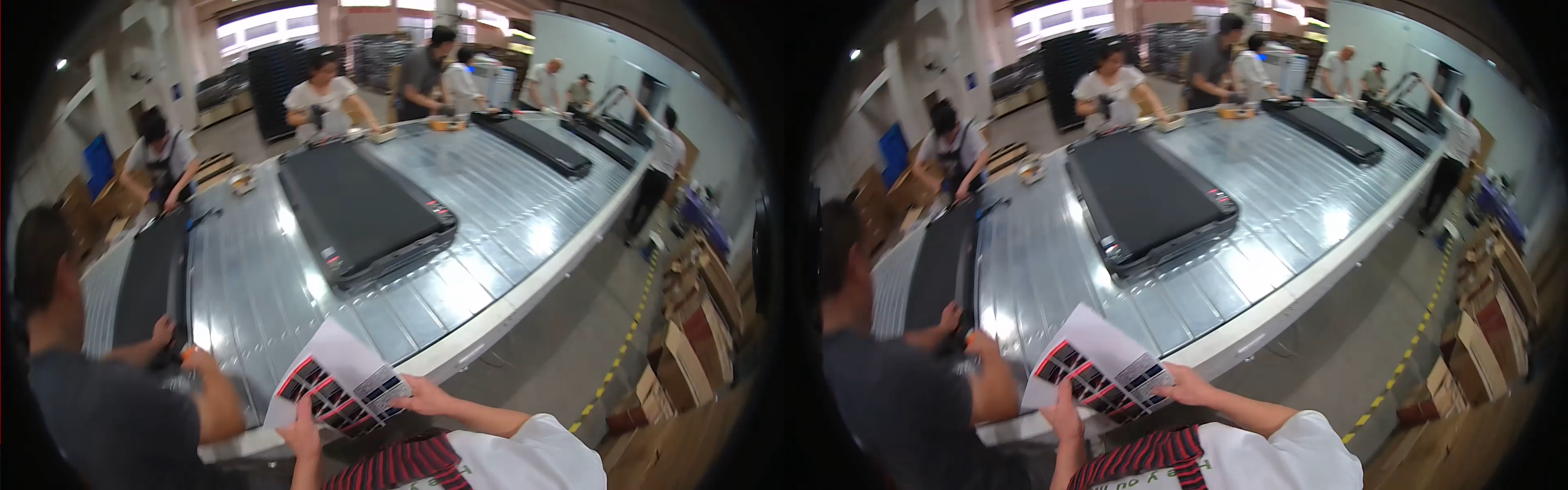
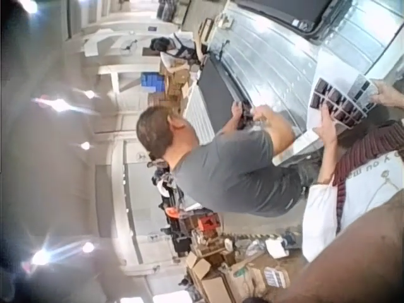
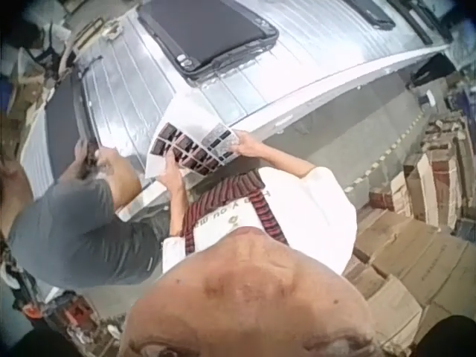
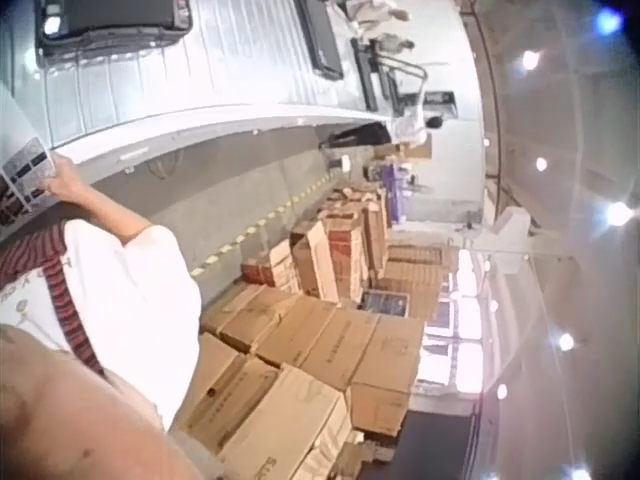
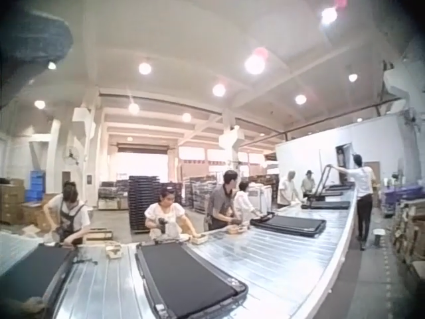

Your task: Peeling and applying stickers and labels onto treadmills on an assembly line.

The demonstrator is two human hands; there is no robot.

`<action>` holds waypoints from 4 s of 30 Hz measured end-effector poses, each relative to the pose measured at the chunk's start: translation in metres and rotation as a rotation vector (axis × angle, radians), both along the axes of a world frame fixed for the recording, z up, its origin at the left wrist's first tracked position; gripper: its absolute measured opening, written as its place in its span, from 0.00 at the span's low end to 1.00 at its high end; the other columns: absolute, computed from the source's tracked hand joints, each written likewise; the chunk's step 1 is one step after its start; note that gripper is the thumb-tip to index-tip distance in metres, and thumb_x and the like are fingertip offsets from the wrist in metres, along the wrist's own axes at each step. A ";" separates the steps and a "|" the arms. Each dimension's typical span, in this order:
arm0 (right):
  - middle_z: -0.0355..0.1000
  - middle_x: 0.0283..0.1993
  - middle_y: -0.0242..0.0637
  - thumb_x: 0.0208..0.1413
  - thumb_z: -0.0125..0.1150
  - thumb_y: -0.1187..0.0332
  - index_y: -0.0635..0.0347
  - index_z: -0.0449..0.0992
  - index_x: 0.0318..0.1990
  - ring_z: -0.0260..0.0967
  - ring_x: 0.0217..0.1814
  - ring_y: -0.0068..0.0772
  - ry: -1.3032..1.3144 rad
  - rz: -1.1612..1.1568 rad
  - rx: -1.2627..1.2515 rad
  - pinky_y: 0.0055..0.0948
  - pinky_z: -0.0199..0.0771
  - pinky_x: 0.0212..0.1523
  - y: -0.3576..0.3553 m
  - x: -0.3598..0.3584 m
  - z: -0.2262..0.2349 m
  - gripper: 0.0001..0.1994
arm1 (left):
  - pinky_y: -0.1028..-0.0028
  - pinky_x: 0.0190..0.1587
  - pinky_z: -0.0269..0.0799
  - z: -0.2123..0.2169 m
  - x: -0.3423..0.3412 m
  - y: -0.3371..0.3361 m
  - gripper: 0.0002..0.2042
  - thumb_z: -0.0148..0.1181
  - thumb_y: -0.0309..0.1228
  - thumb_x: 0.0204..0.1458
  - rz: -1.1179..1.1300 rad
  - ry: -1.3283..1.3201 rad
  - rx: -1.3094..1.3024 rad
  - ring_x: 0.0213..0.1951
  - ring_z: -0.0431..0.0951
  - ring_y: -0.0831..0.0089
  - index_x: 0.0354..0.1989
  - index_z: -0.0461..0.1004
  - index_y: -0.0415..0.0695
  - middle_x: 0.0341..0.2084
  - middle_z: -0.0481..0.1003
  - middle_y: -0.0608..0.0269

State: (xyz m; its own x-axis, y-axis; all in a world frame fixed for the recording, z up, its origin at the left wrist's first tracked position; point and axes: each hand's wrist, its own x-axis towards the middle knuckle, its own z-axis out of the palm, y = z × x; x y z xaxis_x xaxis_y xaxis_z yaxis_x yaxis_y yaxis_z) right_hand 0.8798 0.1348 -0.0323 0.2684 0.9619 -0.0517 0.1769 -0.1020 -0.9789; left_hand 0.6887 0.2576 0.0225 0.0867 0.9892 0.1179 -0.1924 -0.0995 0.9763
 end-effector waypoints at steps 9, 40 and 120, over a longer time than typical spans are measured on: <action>0.70 0.40 0.39 0.45 0.59 0.70 0.62 0.64 0.48 0.67 0.40 0.27 0.022 0.017 -0.067 0.26 0.66 0.42 0.022 0.020 -0.002 0.20 | 0.73 0.45 0.64 -0.011 0.011 0.040 0.18 0.53 0.24 0.48 -0.190 -0.108 0.044 0.40 0.69 0.70 0.48 0.62 0.31 0.41 0.68 0.55; 0.71 0.33 0.33 0.46 0.59 0.71 0.61 0.61 0.51 0.68 0.29 0.19 0.172 -0.173 -0.098 0.21 0.70 0.29 0.023 0.068 -0.014 0.23 | 0.71 0.48 0.62 -0.001 0.075 0.057 0.18 0.50 0.24 0.50 -0.412 -0.094 0.021 0.43 0.68 0.70 0.49 0.59 0.31 0.43 0.67 0.54; 0.64 0.20 0.24 0.43 0.60 0.72 0.62 0.73 0.27 0.56 0.20 0.14 0.212 -0.079 -0.289 0.17 0.55 0.21 0.182 -0.076 -0.108 0.04 | 0.71 0.33 0.72 -0.025 -0.185 0.091 0.12 0.56 0.26 0.37 -0.115 0.791 0.700 0.31 0.76 0.63 0.34 0.73 0.41 0.28 0.75 0.58</action>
